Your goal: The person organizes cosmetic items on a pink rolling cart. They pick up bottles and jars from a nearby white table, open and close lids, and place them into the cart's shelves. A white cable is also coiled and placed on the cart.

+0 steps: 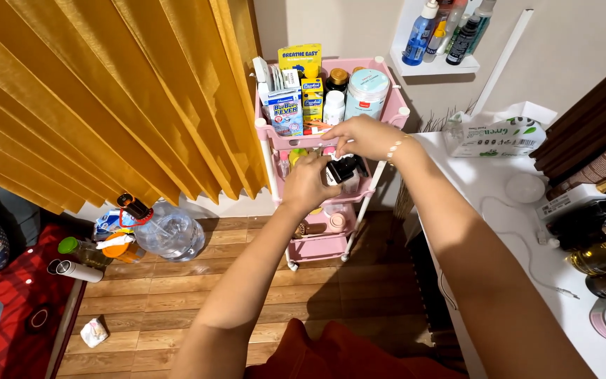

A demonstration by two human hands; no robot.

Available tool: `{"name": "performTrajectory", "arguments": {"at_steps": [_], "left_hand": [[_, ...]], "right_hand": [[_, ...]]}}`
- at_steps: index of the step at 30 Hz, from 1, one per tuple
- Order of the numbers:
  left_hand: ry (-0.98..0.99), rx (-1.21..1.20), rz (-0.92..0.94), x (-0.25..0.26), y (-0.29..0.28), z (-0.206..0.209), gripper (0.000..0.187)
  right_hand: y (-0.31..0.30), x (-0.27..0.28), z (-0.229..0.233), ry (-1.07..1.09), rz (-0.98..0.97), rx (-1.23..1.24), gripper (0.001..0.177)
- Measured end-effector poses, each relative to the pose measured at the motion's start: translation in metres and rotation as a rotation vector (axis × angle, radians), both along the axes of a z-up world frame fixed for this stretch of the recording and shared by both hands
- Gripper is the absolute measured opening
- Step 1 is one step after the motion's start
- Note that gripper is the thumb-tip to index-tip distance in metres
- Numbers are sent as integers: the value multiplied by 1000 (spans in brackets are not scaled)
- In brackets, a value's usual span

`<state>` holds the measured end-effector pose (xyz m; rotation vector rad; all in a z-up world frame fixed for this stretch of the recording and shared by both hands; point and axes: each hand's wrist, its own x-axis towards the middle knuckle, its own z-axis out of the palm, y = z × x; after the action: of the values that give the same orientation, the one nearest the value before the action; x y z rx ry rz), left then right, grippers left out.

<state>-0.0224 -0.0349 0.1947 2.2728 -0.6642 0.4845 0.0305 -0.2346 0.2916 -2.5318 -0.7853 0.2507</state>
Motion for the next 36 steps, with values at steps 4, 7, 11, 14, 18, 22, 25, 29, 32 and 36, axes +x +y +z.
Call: {"name": "performTrajectory", "arguments": {"at_steps": [4, 7, 11, 14, 18, 22, 25, 29, 32, 36], "left_hand": [[36, -38, 16, 2, -2, 2, 63], [68, -111, 55, 17, -4, -16, 54], [239, -268, 212, 23, 2, -24, 50], [274, -376, 213, 19, 4, -9, 40], [423, -636, 71, 34, 2, -34, 22], [473, -762, -29, 33, -4, -46, 19], [461, -892, -100, 36, -11, -57, 13], [492, -987, 57, 26, -7, -35, 45], [525, -974, 53, 14, -11, -22, 54], [594, -977, 55, 33, -5, -55, 80]], "right_hand": [[25, -1, -11, -132, -30, -146, 42], [48, -27, -15, -352, -26, -193, 39], [54, -62, -39, -585, -17, 14, 35], [55, -57, -71, -776, -61, 327, 33], [63, -75, -65, -841, -254, 650, 33], [60, -80, -78, -843, -290, 654, 34], [58, -83, -98, -851, -274, 650, 39], [62, -100, -126, -819, -175, 615, 31], [64, -110, -124, -821, -98, 577, 35], [56, -89, -128, -896, -90, 638, 32]]}}
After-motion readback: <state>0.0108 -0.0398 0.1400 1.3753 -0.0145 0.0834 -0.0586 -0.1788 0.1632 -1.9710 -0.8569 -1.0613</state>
